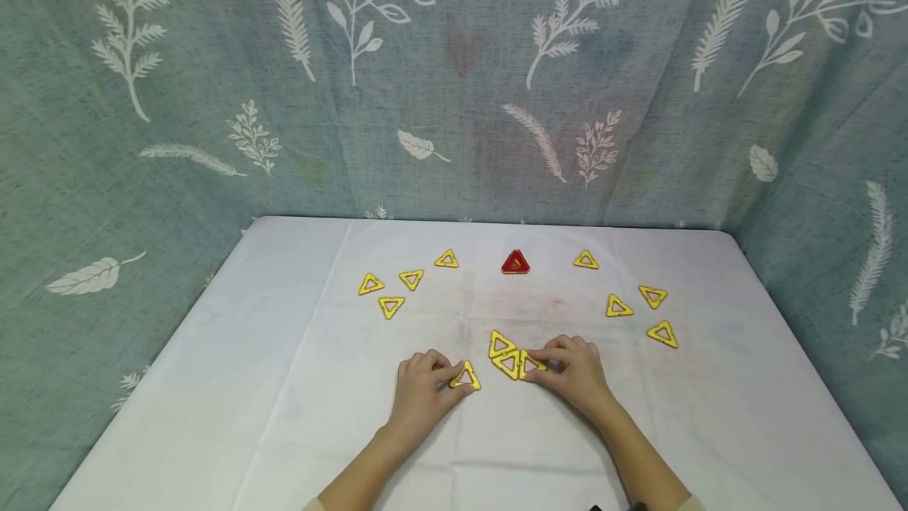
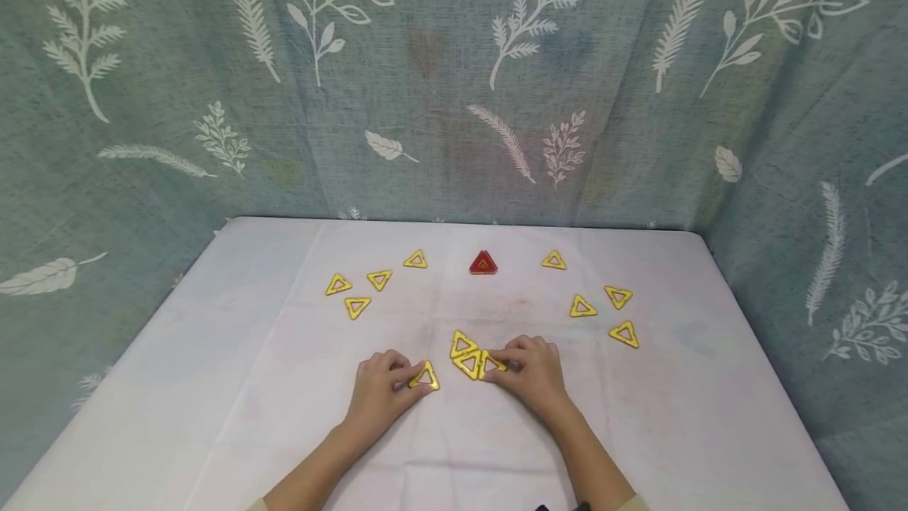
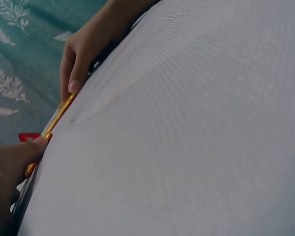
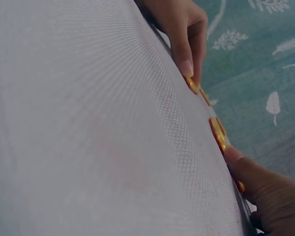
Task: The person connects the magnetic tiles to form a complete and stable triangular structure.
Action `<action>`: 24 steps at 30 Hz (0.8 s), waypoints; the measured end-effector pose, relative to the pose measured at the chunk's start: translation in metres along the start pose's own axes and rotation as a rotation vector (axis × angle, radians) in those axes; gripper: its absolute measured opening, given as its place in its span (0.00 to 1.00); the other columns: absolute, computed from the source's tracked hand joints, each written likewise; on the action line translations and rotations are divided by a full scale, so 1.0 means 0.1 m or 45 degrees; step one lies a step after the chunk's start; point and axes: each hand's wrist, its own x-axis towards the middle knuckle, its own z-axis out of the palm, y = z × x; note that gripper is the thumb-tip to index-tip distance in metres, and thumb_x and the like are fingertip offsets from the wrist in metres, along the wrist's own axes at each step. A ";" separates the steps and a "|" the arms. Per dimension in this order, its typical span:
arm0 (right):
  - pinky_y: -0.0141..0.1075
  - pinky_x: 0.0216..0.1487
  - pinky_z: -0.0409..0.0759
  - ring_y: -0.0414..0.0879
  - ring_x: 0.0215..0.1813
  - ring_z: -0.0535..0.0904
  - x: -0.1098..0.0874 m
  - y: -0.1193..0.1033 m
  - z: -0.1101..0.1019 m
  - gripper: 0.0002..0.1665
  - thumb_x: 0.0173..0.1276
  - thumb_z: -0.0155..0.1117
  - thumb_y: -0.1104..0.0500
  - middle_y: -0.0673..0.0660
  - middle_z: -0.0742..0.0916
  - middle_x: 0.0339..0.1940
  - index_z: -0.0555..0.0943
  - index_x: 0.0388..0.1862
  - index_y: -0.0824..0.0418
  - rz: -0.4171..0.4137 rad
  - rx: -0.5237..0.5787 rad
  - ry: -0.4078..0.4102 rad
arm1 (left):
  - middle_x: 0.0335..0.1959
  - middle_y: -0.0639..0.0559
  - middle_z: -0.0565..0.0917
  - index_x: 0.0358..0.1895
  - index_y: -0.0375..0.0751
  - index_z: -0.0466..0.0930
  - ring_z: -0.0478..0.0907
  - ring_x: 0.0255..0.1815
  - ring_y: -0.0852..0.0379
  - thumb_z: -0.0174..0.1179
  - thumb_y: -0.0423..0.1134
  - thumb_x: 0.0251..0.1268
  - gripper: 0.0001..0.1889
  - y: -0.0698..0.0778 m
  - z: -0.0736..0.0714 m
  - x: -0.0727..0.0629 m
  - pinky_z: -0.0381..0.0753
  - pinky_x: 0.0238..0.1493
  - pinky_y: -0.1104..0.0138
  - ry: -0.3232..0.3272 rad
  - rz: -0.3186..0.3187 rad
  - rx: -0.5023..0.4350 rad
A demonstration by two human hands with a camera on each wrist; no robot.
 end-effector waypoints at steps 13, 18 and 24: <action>0.34 0.35 0.56 0.34 0.29 0.65 0.00 0.02 0.02 0.21 0.38 0.80 0.48 0.41 0.81 0.27 0.89 0.35 0.51 -0.073 -0.023 0.049 | 0.30 0.60 0.72 0.40 0.47 0.88 0.68 0.31 0.62 0.70 0.56 0.45 0.21 0.20 0.19 0.06 0.67 0.43 0.62 0.016 0.136 0.100; 0.35 0.35 0.57 0.35 0.30 0.65 0.00 0.00 0.01 0.21 0.38 0.80 0.48 0.42 0.81 0.27 0.89 0.35 0.51 -0.064 -0.025 0.033 | 0.28 0.59 0.73 0.34 0.47 0.89 0.68 0.29 0.61 0.73 0.55 0.41 0.19 0.24 0.25 0.08 0.66 0.38 0.63 0.132 0.222 0.170; 0.36 0.36 0.57 0.35 0.30 0.65 0.00 -0.02 0.00 0.21 0.39 0.80 0.48 0.41 0.81 0.27 0.89 0.35 0.51 -0.055 -0.031 0.027 | 0.27 0.58 0.72 0.31 0.46 0.88 0.70 0.27 0.60 0.72 0.59 0.39 0.21 0.26 0.27 0.10 0.66 0.37 0.63 0.202 0.274 0.244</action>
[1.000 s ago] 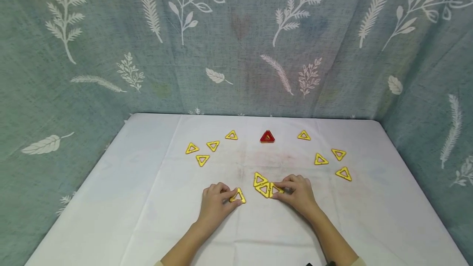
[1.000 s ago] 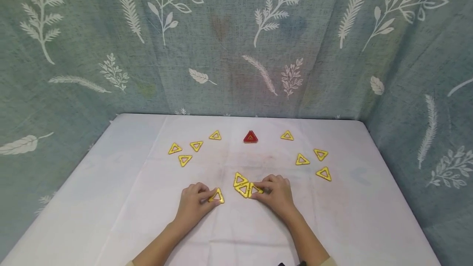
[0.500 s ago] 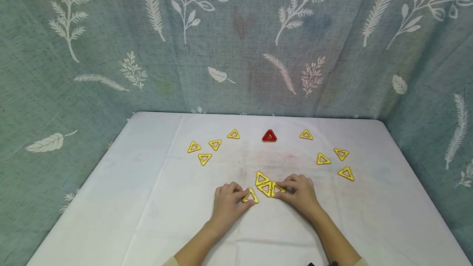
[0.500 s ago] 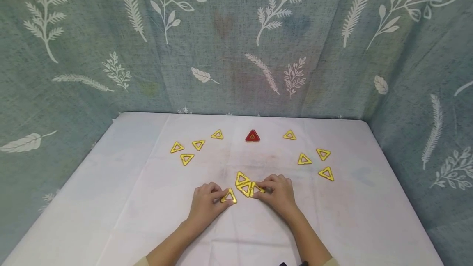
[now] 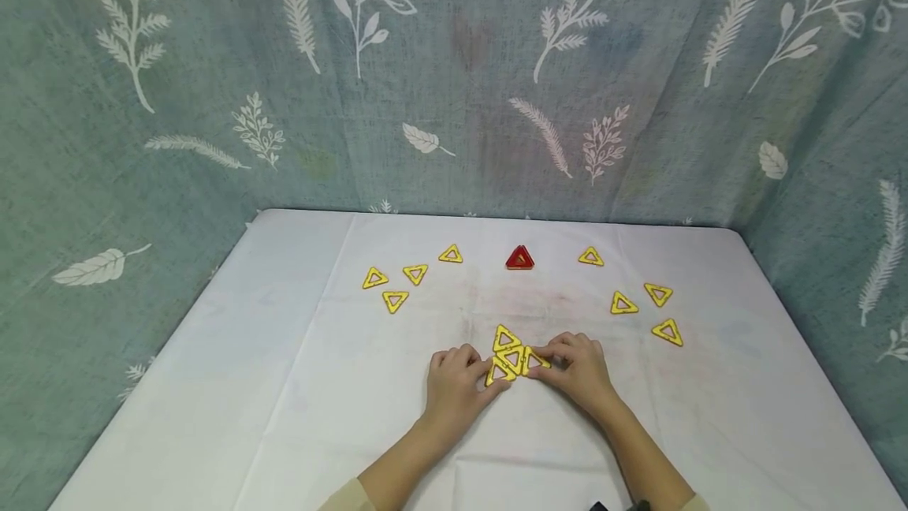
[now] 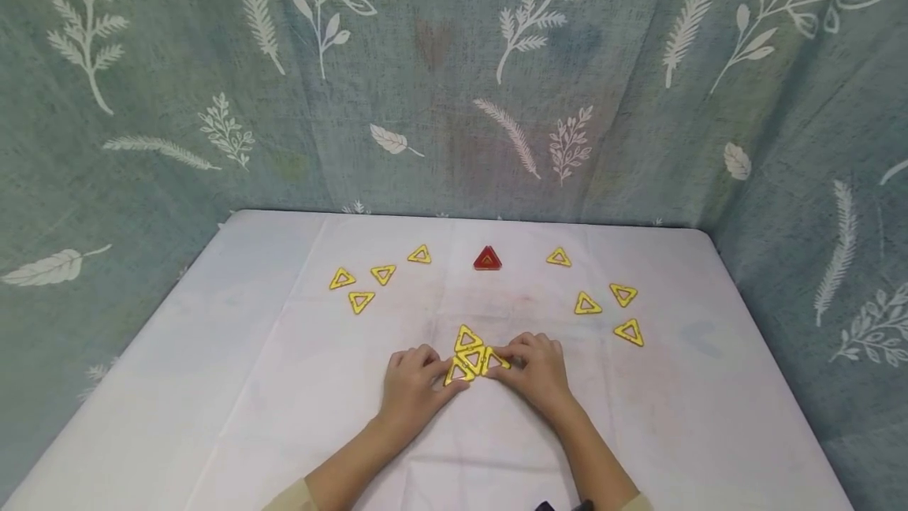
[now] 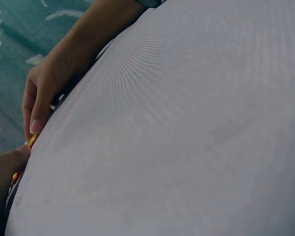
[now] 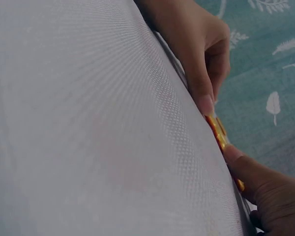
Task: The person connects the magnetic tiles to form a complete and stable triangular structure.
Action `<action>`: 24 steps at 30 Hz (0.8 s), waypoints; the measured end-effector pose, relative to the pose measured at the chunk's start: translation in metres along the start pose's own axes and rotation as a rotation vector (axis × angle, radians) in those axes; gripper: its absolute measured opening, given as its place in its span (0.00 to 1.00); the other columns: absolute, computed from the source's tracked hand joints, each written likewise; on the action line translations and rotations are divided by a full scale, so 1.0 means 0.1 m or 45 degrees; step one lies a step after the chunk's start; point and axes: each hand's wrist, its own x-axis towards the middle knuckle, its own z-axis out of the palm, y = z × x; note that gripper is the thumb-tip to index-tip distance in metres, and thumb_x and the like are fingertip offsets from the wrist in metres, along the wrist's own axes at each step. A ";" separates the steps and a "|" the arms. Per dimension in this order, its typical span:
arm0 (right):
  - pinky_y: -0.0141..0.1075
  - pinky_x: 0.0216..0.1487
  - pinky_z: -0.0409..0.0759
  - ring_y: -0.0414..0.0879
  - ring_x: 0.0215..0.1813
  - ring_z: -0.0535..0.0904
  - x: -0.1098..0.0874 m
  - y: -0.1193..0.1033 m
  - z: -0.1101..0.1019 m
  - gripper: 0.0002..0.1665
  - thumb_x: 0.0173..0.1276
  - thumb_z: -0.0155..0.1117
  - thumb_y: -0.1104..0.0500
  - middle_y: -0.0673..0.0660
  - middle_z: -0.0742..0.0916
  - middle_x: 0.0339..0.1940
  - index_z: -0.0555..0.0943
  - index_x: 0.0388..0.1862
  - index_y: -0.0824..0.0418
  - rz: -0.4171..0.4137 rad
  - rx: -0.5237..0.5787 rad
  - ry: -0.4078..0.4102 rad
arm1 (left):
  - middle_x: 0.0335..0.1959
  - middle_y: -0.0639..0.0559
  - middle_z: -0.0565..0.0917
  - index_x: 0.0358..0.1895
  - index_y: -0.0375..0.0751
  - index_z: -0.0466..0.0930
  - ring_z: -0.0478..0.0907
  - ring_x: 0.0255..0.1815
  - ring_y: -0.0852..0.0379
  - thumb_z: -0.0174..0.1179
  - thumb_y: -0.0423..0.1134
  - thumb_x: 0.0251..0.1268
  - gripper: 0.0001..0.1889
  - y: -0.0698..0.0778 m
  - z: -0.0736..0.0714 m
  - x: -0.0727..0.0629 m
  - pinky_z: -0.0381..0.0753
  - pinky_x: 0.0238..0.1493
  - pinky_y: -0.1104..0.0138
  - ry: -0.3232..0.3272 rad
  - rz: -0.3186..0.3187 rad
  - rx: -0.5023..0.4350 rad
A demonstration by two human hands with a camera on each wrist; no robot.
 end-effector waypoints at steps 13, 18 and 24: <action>0.35 0.36 0.58 0.34 0.30 0.66 0.01 0.07 0.00 0.21 0.39 0.80 0.49 0.41 0.81 0.28 0.89 0.36 0.51 -0.018 0.052 0.002 | 0.35 0.54 0.76 0.42 0.45 0.86 0.71 0.36 0.55 0.70 0.54 0.48 0.21 -0.13 0.13 0.21 0.67 0.42 0.59 -0.114 -0.173 -0.133; 0.37 0.38 0.58 0.35 0.31 0.66 0.01 0.07 -0.02 0.21 0.41 0.80 0.50 0.42 0.81 0.29 0.89 0.38 0.52 -0.002 0.085 -0.033 | 0.43 0.51 0.73 0.52 0.45 0.82 0.67 0.43 0.52 0.64 0.57 0.55 0.26 -0.23 0.24 0.34 0.61 0.48 0.56 -0.327 -0.315 -0.198; 0.38 0.41 0.61 0.37 0.34 0.71 -0.01 0.05 -0.08 0.22 0.38 0.81 0.48 0.44 0.81 0.31 0.86 0.35 0.53 0.027 0.062 -0.089 | 0.45 0.51 0.71 0.58 0.48 0.78 0.63 0.45 0.52 0.62 0.60 0.56 0.29 -0.26 0.23 0.39 0.56 0.51 0.53 -0.515 -0.369 -0.254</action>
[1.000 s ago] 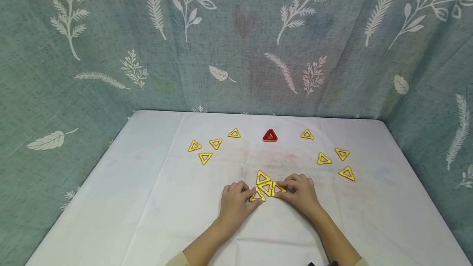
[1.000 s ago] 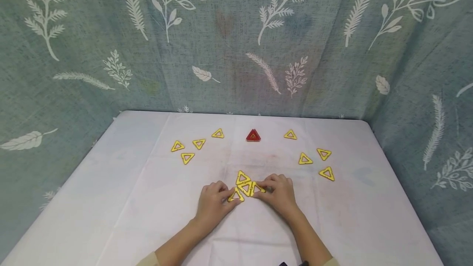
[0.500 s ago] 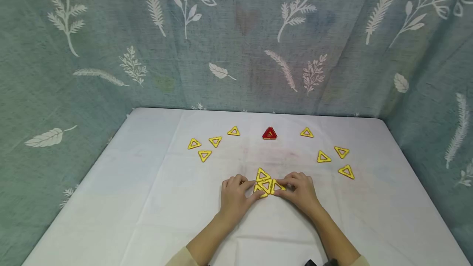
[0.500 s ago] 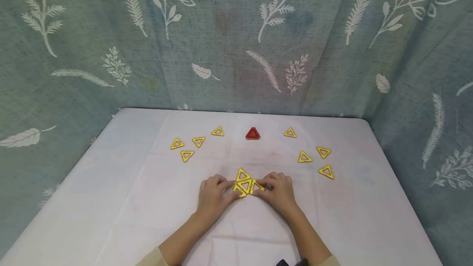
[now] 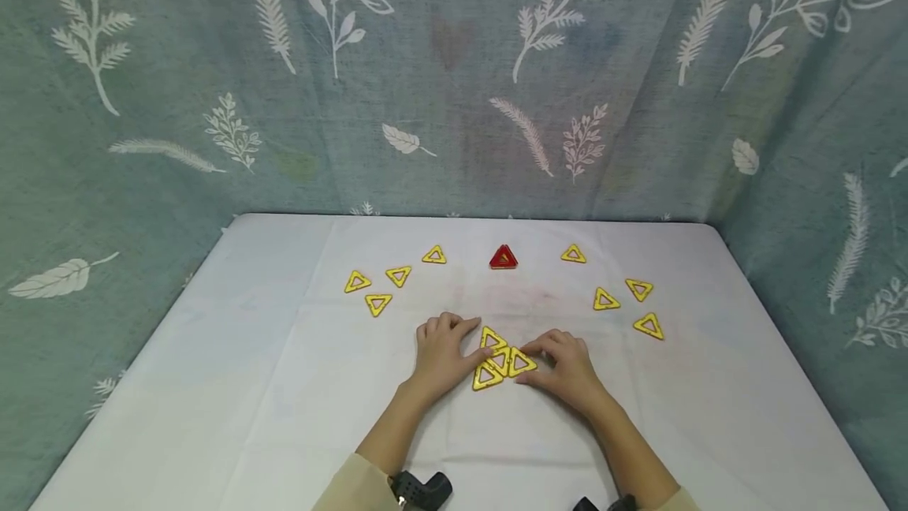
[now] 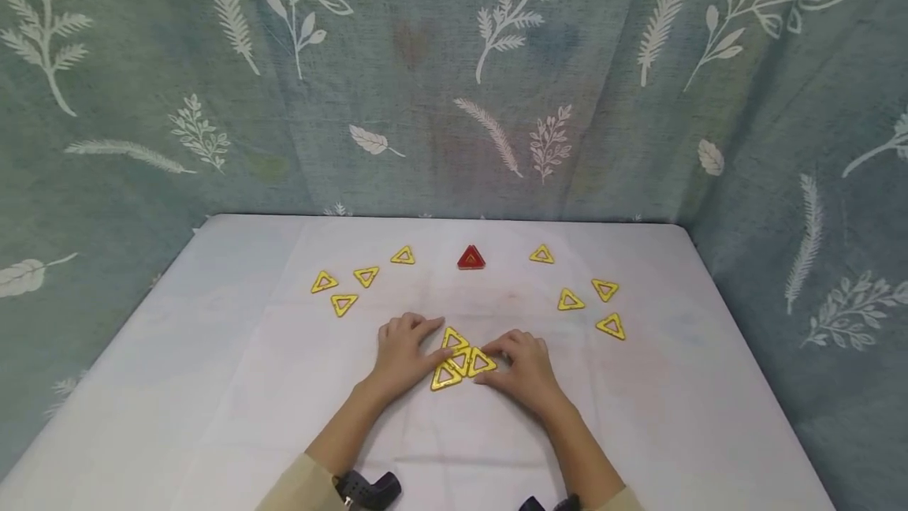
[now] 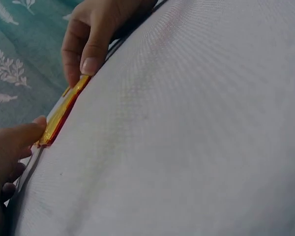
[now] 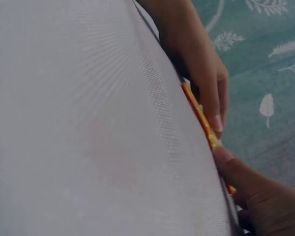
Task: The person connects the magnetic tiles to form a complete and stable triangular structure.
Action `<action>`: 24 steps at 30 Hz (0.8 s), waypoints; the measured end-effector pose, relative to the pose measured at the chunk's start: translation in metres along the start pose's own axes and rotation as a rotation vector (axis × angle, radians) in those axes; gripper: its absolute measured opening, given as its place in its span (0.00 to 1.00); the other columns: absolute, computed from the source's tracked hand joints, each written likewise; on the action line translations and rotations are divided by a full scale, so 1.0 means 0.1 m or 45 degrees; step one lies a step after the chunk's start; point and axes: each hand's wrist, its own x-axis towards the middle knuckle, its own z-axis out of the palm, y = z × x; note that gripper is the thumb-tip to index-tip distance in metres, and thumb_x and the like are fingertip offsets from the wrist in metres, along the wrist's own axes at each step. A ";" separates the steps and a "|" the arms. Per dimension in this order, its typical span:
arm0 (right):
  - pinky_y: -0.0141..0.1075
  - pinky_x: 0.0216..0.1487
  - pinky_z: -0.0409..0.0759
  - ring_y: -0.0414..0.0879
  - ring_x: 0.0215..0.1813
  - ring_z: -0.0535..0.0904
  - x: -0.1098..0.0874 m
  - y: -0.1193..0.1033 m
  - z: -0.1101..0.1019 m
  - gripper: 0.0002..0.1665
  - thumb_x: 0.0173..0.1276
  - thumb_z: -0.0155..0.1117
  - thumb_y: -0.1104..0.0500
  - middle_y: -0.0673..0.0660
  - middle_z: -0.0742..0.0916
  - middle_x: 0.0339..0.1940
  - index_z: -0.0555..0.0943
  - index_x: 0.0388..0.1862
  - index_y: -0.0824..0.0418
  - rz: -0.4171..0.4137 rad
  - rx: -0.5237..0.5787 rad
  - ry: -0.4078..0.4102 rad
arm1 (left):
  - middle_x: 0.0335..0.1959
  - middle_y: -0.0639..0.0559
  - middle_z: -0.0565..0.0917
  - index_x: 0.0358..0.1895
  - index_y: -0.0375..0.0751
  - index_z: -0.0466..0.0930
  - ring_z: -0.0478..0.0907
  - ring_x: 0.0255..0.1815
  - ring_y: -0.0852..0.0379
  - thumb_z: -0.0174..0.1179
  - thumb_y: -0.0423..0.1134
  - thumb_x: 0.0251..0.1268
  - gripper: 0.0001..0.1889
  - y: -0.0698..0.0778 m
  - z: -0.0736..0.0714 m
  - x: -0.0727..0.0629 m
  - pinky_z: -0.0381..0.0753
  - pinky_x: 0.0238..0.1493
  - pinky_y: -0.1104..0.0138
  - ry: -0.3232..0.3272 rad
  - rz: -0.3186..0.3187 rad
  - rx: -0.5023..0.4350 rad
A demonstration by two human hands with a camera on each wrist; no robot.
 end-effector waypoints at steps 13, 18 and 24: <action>0.38 0.43 0.65 0.38 0.35 0.72 -0.02 -0.02 -0.01 0.19 0.42 0.79 0.48 0.42 0.79 0.29 0.81 0.30 0.51 0.044 -0.050 0.021 | 0.41 0.55 0.74 0.48 0.48 0.76 0.64 0.42 0.55 0.68 0.56 0.49 0.25 -0.01 -0.02 -0.06 0.57 0.53 0.55 0.013 -0.006 -0.096; 0.37 0.42 0.65 0.37 0.34 0.73 -0.02 0.02 0.02 0.20 0.40 0.80 0.49 0.41 0.79 0.28 0.80 0.30 0.52 -0.049 -0.028 0.075 | 0.39 0.57 0.74 0.43 0.50 0.77 0.65 0.42 0.56 0.69 0.55 0.48 0.21 -0.01 -0.03 -0.07 0.57 0.53 0.56 0.039 0.005 -0.118; 0.32 0.39 0.69 0.37 0.33 0.74 -0.01 0.08 0.04 0.18 0.40 0.80 0.56 0.44 0.81 0.29 0.81 0.29 0.55 -0.253 0.123 0.140 | 0.35 0.60 0.76 0.35 0.50 0.79 0.67 0.40 0.58 0.71 0.52 0.48 0.15 -0.01 -0.04 -0.08 0.59 0.56 0.56 0.059 0.034 -0.175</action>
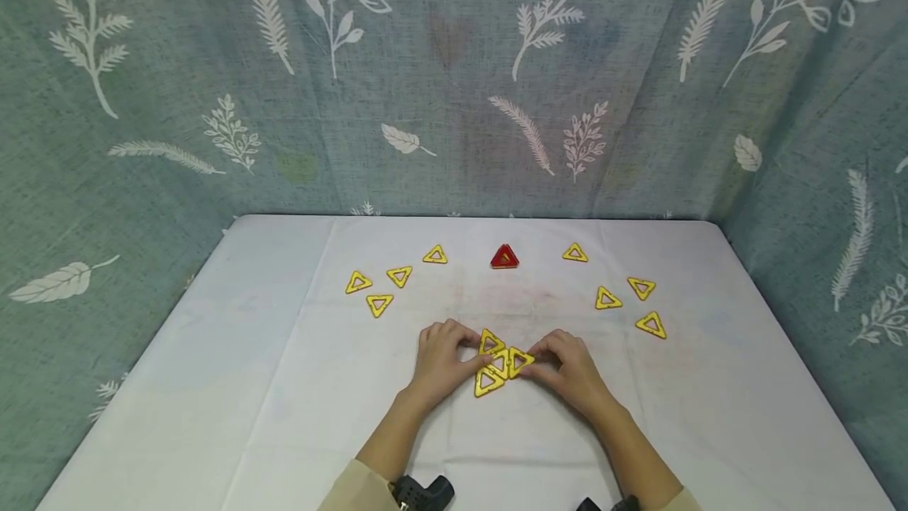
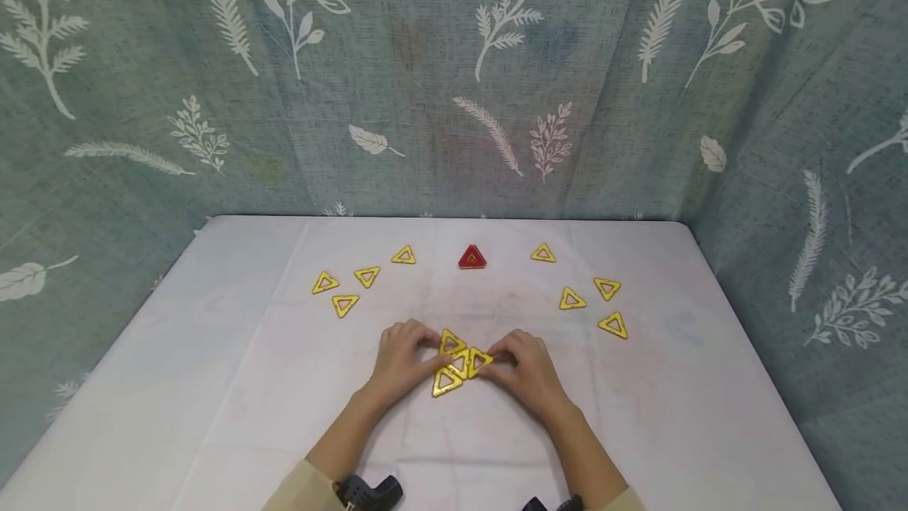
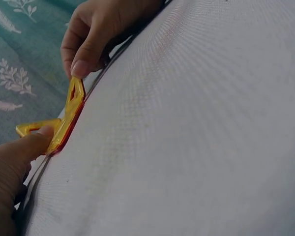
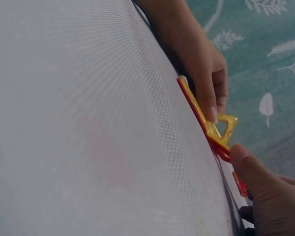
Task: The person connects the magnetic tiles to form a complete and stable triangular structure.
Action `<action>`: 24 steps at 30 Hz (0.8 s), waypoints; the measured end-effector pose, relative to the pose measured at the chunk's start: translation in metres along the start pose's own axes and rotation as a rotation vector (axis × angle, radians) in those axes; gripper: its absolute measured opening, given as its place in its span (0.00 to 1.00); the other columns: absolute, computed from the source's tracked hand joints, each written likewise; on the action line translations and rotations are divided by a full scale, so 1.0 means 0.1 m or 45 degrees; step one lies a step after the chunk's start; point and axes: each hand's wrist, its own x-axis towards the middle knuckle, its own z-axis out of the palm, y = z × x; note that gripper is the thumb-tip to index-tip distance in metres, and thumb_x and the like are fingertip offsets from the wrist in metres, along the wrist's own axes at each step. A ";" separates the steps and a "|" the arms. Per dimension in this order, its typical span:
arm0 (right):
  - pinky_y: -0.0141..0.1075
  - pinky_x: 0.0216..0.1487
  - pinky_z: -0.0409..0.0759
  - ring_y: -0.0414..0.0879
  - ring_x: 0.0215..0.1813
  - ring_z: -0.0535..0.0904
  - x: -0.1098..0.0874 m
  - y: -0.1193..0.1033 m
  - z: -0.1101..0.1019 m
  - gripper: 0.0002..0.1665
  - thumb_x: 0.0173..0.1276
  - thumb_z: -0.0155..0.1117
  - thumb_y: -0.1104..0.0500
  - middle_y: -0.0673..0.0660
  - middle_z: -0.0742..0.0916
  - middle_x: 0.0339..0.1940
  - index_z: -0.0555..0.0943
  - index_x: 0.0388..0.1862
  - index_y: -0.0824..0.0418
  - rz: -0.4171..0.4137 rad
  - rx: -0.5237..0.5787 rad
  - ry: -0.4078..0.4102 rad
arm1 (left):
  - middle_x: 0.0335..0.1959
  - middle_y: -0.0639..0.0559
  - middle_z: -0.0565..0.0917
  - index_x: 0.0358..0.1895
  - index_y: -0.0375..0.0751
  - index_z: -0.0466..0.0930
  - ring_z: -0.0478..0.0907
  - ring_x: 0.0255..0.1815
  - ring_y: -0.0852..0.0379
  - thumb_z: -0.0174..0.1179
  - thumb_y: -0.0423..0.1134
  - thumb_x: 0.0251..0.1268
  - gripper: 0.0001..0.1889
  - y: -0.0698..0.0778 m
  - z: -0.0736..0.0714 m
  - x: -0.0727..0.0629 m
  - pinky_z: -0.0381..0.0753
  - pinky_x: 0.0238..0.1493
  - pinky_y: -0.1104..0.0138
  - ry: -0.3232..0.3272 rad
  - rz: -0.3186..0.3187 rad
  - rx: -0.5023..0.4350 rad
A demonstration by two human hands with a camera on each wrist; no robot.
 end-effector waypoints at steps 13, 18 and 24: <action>0.28 0.36 0.75 0.39 0.32 0.76 0.00 -0.12 0.12 0.12 0.52 0.74 0.62 0.48 0.81 0.33 0.85 0.38 0.59 0.109 0.226 0.070 | 0.28 0.64 0.76 0.29 0.51 0.83 0.70 0.35 0.62 0.72 0.47 0.47 0.09 -0.02 0.01 0.00 0.64 0.55 0.59 0.036 0.129 -0.012; 0.31 0.35 0.66 0.35 0.29 0.72 0.01 -0.16 0.17 0.16 0.48 0.77 0.59 0.47 0.82 0.30 0.87 0.37 0.60 0.052 0.043 0.064 | 0.29 0.62 0.77 0.31 0.49 0.86 0.70 0.36 0.61 0.71 0.47 0.49 0.09 -0.03 0.01 0.00 0.65 0.51 0.59 0.035 0.219 0.011; 0.35 0.37 0.62 0.35 0.29 0.69 0.01 -0.23 0.19 0.22 0.42 0.80 0.50 0.47 0.81 0.28 0.88 0.36 0.59 0.082 -0.137 0.046 | 0.30 0.61 0.77 0.36 0.48 0.89 0.69 0.36 0.62 0.69 0.46 0.53 0.10 -0.05 0.00 -0.01 0.67 0.47 0.60 0.000 0.358 0.048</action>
